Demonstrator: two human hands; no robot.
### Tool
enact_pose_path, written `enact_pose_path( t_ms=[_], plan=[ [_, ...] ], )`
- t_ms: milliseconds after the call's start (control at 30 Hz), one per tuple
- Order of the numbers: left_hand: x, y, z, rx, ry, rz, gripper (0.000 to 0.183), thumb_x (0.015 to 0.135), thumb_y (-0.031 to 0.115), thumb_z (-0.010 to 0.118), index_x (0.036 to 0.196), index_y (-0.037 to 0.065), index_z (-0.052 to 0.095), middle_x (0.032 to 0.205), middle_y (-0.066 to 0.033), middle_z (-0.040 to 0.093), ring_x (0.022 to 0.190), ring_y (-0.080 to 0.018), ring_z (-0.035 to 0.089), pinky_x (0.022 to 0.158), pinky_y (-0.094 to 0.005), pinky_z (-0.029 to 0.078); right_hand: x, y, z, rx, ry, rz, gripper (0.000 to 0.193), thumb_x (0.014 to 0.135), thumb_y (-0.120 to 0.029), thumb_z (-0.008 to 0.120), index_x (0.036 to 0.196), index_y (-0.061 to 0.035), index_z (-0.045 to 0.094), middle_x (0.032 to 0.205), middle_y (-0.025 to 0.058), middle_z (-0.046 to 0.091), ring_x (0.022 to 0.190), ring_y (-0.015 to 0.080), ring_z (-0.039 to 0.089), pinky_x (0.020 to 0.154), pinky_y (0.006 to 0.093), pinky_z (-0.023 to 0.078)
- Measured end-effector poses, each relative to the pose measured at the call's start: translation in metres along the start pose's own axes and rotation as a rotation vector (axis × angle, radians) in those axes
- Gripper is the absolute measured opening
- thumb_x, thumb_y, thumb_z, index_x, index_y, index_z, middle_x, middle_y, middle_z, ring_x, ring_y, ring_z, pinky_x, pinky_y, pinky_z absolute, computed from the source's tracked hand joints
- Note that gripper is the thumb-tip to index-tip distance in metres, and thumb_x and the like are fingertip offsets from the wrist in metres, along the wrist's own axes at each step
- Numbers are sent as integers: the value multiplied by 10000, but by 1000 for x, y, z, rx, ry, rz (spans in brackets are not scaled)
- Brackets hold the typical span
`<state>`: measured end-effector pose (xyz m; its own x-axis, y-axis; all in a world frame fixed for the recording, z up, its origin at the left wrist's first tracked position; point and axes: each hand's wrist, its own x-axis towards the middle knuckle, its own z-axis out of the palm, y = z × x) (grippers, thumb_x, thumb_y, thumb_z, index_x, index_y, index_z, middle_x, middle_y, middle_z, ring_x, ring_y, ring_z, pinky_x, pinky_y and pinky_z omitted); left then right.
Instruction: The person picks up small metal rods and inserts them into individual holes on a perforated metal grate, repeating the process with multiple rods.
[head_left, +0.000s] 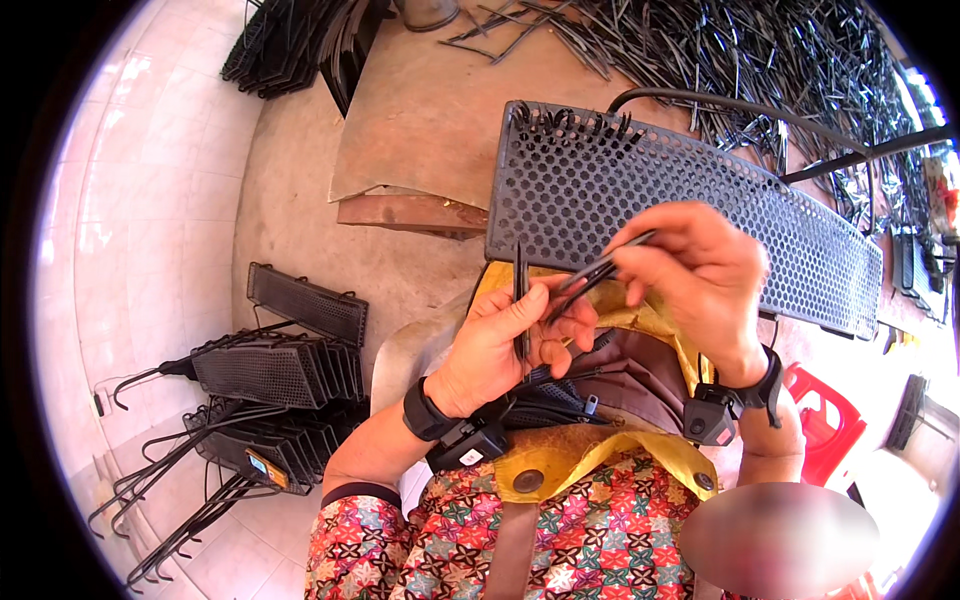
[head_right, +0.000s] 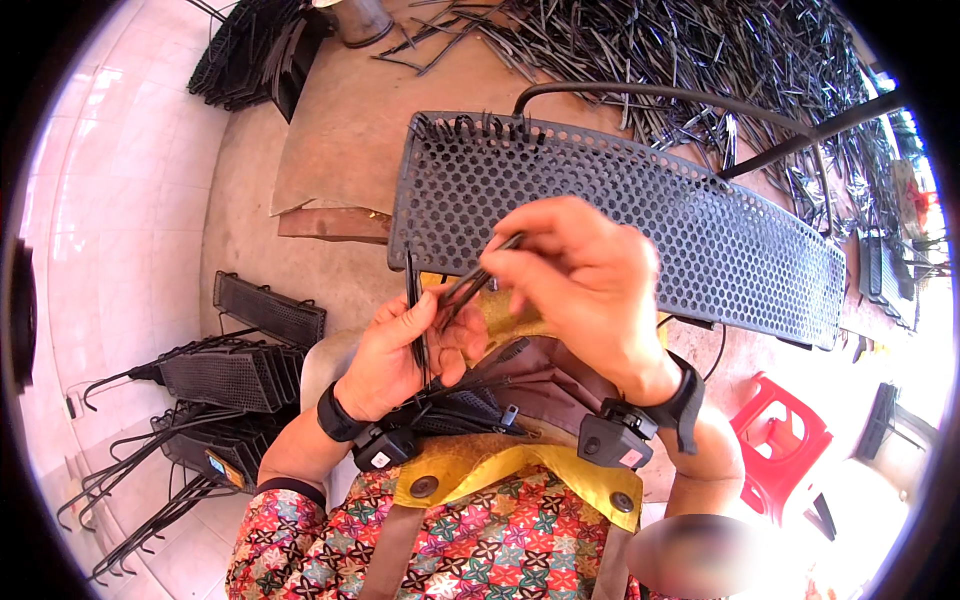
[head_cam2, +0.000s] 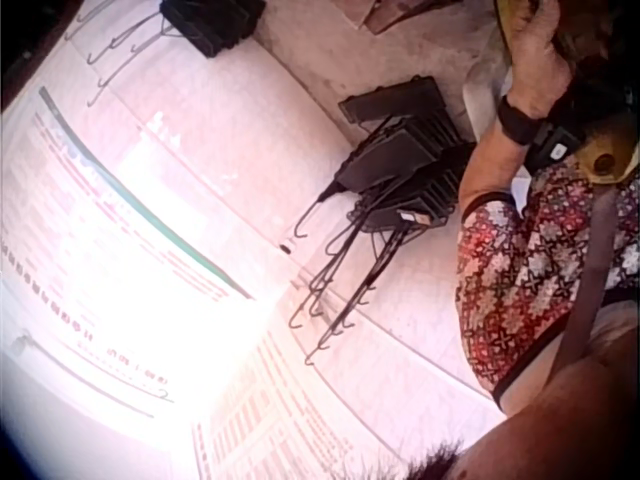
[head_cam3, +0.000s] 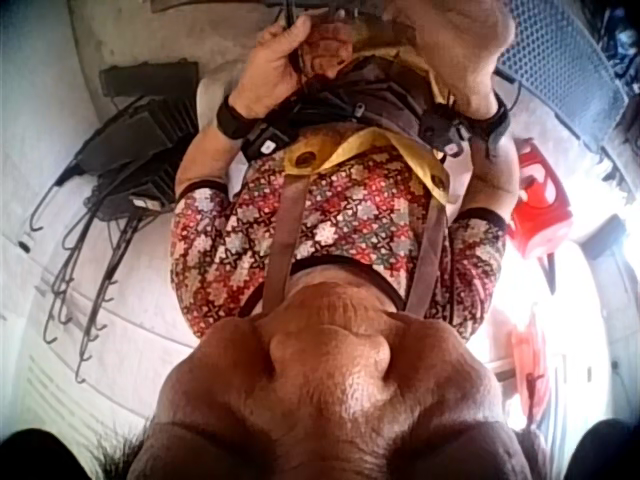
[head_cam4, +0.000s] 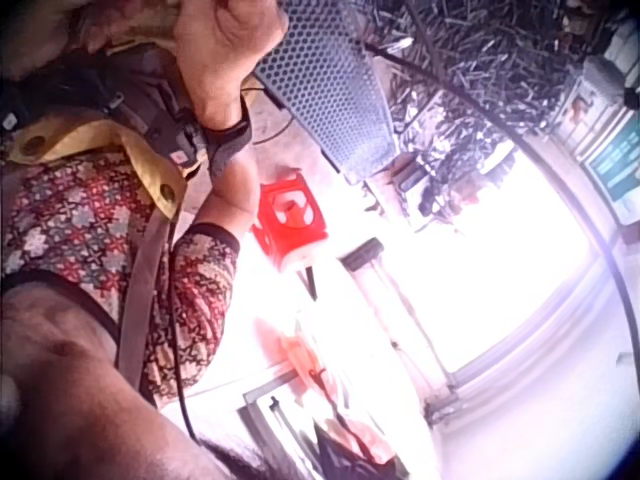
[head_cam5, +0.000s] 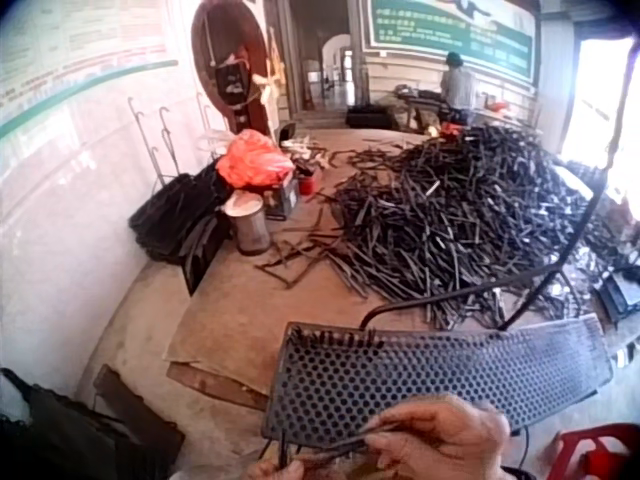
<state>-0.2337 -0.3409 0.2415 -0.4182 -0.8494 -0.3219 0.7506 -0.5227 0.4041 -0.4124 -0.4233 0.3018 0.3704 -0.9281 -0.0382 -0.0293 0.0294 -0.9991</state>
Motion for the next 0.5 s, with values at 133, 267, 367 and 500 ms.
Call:
enact_pose_path(
  t_ms=[133,267,367,500],
  plan=[
    [1,1,4,29,86,-1,420,946,292,439,1241,-7,454,1082,-197,587,975,-309,605,766,-392,543,-5,-8,-4,-371,141,-480,159,779,41,634,930,24,586,760,49,645,559,57,573,450,179,424],
    [1,-2,13,-26,120,39,435,940,310,447,1242,-3,452,1081,-223,576,975,-332,597,785,-403,534,2,-26,-7,-89,-178,180,182,776,27,641,945,45,577,745,49,640,568,54,571,461,181,431],
    [1,1,18,12,-9,-10,432,932,340,456,1186,-9,480,971,-228,588,818,-310,617,644,-368,536,6,-4,6,-9,-207,204,214,772,-14,652,957,58,571,729,55,628,593,54,558,481,196,447],
    [-2,10,7,122,-231,-99,484,933,373,448,1162,-52,479,779,-137,584,558,-168,551,430,-248,427,10,-5,14,75,-291,287,302,767,-11,648,1030,78,530,703,65,611,603,72,560,491,209,460]
  ],
)
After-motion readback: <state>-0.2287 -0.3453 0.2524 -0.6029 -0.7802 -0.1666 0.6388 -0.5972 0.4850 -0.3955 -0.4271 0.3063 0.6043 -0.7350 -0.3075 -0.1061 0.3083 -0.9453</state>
